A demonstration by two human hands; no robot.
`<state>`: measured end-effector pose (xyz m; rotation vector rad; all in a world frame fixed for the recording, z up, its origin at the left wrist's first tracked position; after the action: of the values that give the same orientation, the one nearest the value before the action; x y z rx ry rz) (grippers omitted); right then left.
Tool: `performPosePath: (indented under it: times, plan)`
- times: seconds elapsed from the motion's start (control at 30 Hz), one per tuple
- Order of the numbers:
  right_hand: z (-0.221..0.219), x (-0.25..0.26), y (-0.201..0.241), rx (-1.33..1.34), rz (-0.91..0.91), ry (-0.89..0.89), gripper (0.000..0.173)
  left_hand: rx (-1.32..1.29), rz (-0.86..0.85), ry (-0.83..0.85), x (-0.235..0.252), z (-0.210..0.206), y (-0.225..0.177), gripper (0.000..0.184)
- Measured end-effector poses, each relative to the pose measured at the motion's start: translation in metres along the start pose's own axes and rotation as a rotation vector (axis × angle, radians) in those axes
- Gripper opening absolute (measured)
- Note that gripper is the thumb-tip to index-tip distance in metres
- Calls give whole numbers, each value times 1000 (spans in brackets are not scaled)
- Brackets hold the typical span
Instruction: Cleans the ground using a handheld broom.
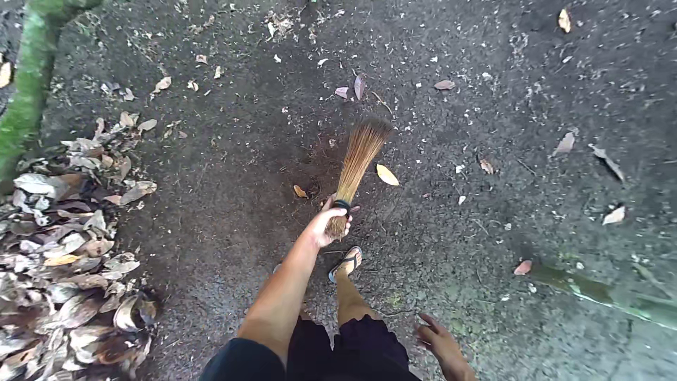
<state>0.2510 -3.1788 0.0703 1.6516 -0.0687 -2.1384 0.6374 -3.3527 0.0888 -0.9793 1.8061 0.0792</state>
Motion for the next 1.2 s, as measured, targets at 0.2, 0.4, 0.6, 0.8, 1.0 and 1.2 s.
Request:
performPosePath:
  times: [0.2, 0.4, 0.6, 0.8, 1.0, 1.2]
  plan:
    - [16, 7, -1, 55, -9, 31, 51, -231, -9, -189, -102, -65, 61, 79]
    - [31, 17, -6, 77, -38, 24, 50, -531, 62, -394, -27, -8, 47, 20]
    - [13, 7, 4, 79, 4, 112, 49, -243, 71, -228, -97, -4, 99, 51]
    - [-27, -9, 36, 50, 24, 277, 51, -153, 116, -227, -148, -31, 137, 75]
    - [-21, 1, 47, 106, 75, 257, 48, 10, 337, -191, -59, -31, 134, 56]
    - [-42, -61, 81, 351, 99, 605, 47, 30, 268, -105, -127, -59, 149, 58]
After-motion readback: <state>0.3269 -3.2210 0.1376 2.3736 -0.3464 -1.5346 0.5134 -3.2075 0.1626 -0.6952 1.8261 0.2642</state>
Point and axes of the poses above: each hand's wrist, its own x-axis towards the middle knuckle, its own z-axis out of the back of the hand, y = z × x, the point moved 2 cm from there along x, towards the middle knuckle, and after that the axes turned 4 degrees about -y, right-handed, at the moved point
